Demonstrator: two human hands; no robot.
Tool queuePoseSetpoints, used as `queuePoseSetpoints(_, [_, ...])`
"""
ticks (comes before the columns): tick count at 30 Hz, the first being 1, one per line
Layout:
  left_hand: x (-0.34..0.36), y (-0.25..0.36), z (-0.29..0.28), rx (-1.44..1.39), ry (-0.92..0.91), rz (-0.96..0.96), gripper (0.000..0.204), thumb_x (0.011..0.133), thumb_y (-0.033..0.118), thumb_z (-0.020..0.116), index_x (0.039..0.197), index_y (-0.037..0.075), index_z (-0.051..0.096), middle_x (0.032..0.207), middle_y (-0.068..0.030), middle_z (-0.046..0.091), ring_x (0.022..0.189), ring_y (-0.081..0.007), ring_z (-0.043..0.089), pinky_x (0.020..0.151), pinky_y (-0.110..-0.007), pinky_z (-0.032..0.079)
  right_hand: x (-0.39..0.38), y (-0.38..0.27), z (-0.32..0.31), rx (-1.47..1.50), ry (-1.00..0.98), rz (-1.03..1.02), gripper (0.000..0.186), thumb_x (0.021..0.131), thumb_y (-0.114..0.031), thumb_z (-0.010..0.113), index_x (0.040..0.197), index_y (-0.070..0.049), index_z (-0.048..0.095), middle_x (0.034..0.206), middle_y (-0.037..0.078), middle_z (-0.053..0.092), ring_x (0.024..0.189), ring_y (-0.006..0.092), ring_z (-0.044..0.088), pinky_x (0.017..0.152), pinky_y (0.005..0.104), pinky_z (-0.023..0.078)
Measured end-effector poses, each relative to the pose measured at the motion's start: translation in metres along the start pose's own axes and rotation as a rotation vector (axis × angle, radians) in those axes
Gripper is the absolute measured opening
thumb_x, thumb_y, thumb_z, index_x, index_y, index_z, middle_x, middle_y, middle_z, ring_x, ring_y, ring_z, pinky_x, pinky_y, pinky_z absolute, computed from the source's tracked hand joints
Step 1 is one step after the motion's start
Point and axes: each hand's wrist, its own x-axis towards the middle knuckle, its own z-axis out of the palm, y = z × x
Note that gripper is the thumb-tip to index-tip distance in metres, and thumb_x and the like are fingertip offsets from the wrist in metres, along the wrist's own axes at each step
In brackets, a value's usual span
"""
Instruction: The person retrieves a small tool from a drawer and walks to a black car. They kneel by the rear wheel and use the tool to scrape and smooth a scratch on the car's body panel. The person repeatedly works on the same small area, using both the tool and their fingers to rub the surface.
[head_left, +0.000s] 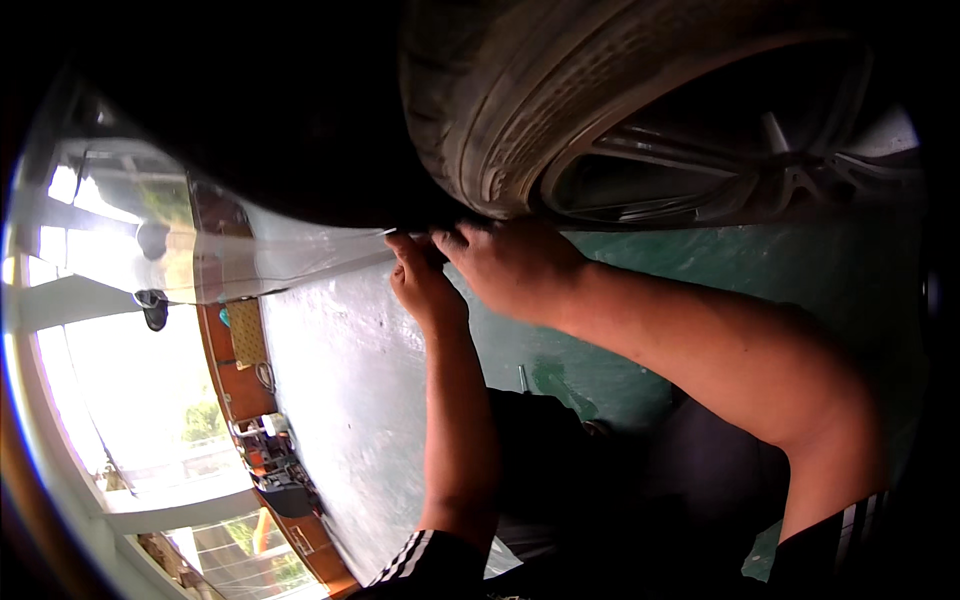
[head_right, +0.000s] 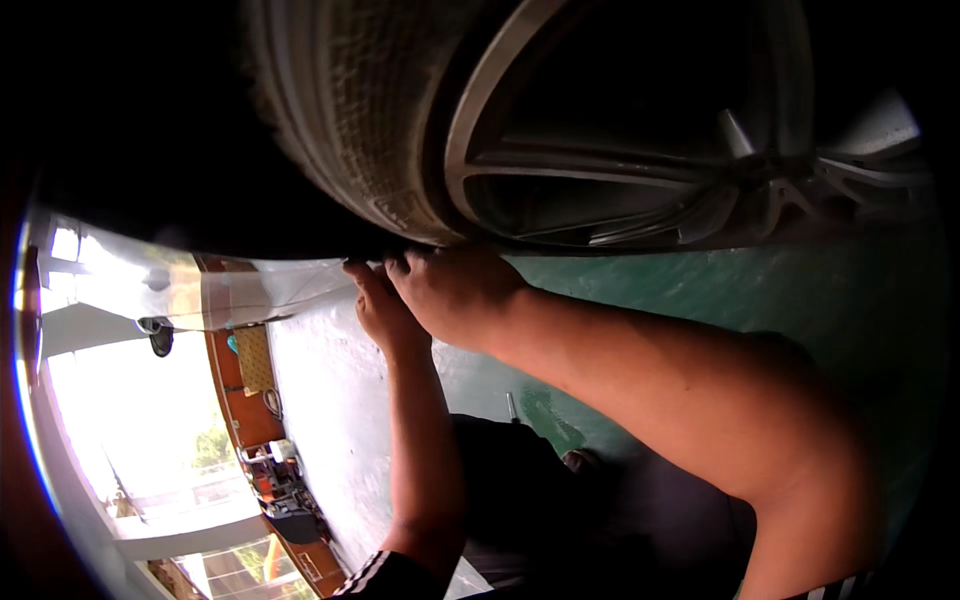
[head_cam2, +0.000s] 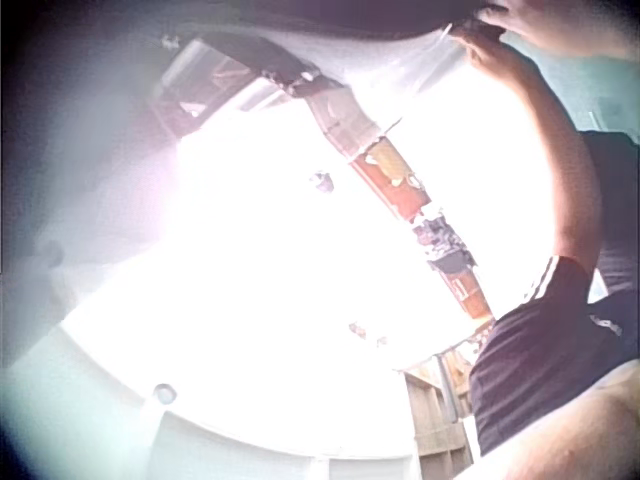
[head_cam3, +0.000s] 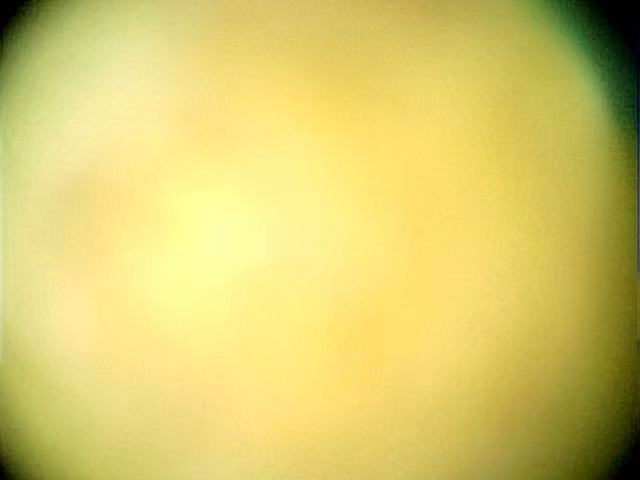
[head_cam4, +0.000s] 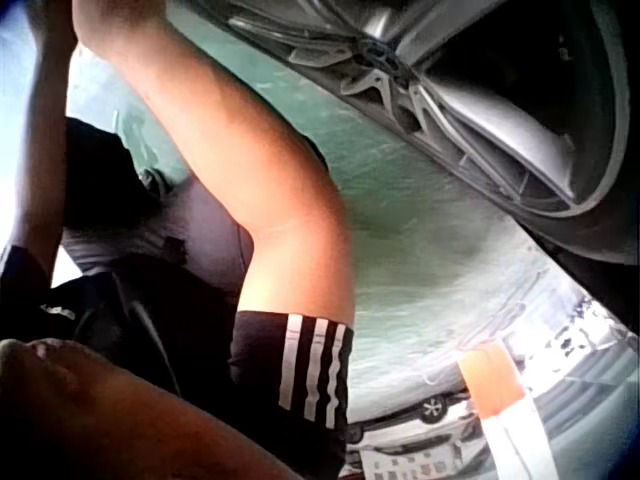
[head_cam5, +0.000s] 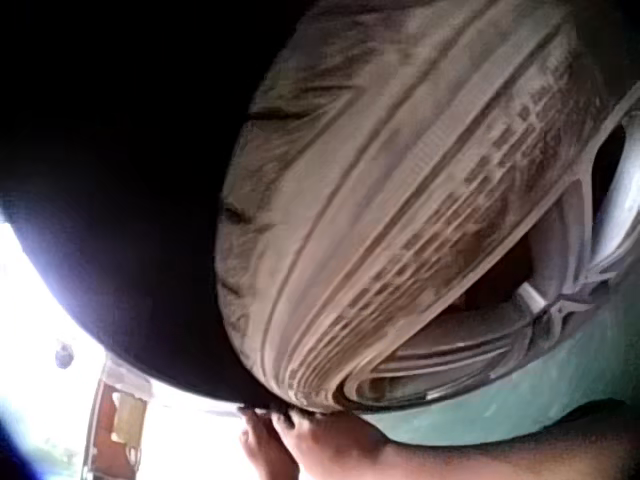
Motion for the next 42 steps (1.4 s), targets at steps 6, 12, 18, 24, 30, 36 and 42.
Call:
queuePoseSetpoints(6, [-0.009, 0.009, 0.007, -0.009, 0.073, -0.057, 0.07, 0.109, 0.057, 0.043, 0.085, -0.004, 0.069, 0.084, -0.0067, 0.07, 0.08, -0.0126, 0.062, 0.076, -0.031, 0.05, 0.001, 0.0, -0.003, 0.154, -0.02, 0.021, 0.039, 0.095, -0.012, 0.053, 0.13, 0.001, 0.064, 0.098, 0.013, 0.071, 0.085, 0.0285, 0.072, 0.065, 0.039, 0.06])
queuePoseSetpoints(12, [-0.005, -0.001, 0.006, 0.02, 0.108, 0.007, 0.066, 0.11, 0.055, 0.044, 0.093, -0.003, 0.073, 0.084, -0.0064, 0.072, 0.081, -0.0124, 0.062, 0.076, -0.032, 0.05, -0.002, -0.002, -0.003, 0.204, 0.027, 0.043, 0.039, 0.094, -0.012, 0.055, 0.13, 0.001, 0.063, 0.099, 0.015, 0.071, 0.082, 0.0298, 0.072, 0.065, 0.0402, 0.06])
queuePoseSetpoints(18, [-0.004, 0.002, 0.009, 0.013, 0.109, -0.042, 0.067, 0.109, 0.055, 0.046, 0.094, -0.005, 0.072, 0.084, -0.0062, 0.072, 0.077, -0.0129, 0.062, 0.073, -0.032, 0.05, 0.001, -0.001, -0.007, 0.221, 0.024, 0.052, 0.042, 0.091, -0.017, 0.066, 0.13, 0.0, 0.063, 0.099, 0.015, 0.073, 0.08, 0.0289, 0.073, 0.065, 0.0395, 0.061])
queuePoseSetpoints(24, [0.001, -0.022, -0.004, -0.112, 0.049, -0.017, 0.062, 0.108, 0.052, 0.051, 0.086, -0.004, 0.07, 0.079, -0.0054, 0.07, 0.069, -0.0127, 0.059, 0.065, -0.03, 0.049, 0.013, -0.013, -0.035, 0.479, -0.029, 0.114, 0.032, 0.097, -0.02, 0.065, 0.122, 0.001, 0.061, 0.099, 0.016, 0.072, 0.082, 0.0285, 0.073, 0.068, 0.038, 0.06])
queuePoseSetpoints(30, [-0.004, -0.018, -0.017, -0.134, 0.084, -0.041, 0.056, 0.106, 0.045, 0.056, 0.079, -0.002, 0.067, 0.073, -0.003, 0.066, 0.066, -0.0111, 0.057, 0.062, -0.029, 0.046, 0.039, -0.062, -0.062, 0.561, 0.286, 0.108, 0.023, 0.097, -0.021, 0.068, 0.094, -0.001, 0.056, 0.078, 0.017, 0.067, 0.067, 0.0303, 0.069, 0.061, 0.0406, 0.056])
queuePoseSetpoints(36, [0.007, -0.009, -0.003, -0.205, 0.035, -0.053, 0.053, 0.105, 0.039, 0.062, 0.071, -0.001, 0.065, 0.067, -0.0006, 0.063, 0.064, -0.0095, 0.055, 0.059, -0.029, 0.043, 0.063, -0.061, -0.055, 0.375, 0.477, 0.071, 0.018, 0.097, -0.022, 0.071, 0.098, -0.005, 0.065, 0.08, 0.013, 0.071, 0.068, 0.0298, 0.071, 0.061, 0.0379, 0.057])
queuePoseSetpoints(42, [0.017, -0.018, -0.005, -0.266, -0.054, -0.084, 0.051, 0.098, 0.041, 0.071, 0.066, 0.001, 0.066, 0.059, 0.0028, 0.056, 0.057, -0.0062, 0.049, 0.055, -0.027, 0.039, 0.069, -0.077, -0.068, 0.395, 0.463, 0.123, 0.017, 0.097, -0.017, 0.073, 0.1, -0.002, 0.066, 0.082, 0.016, 0.072, 0.071, 0.0328, 0.072, 0.063, 0.037, 0.055])
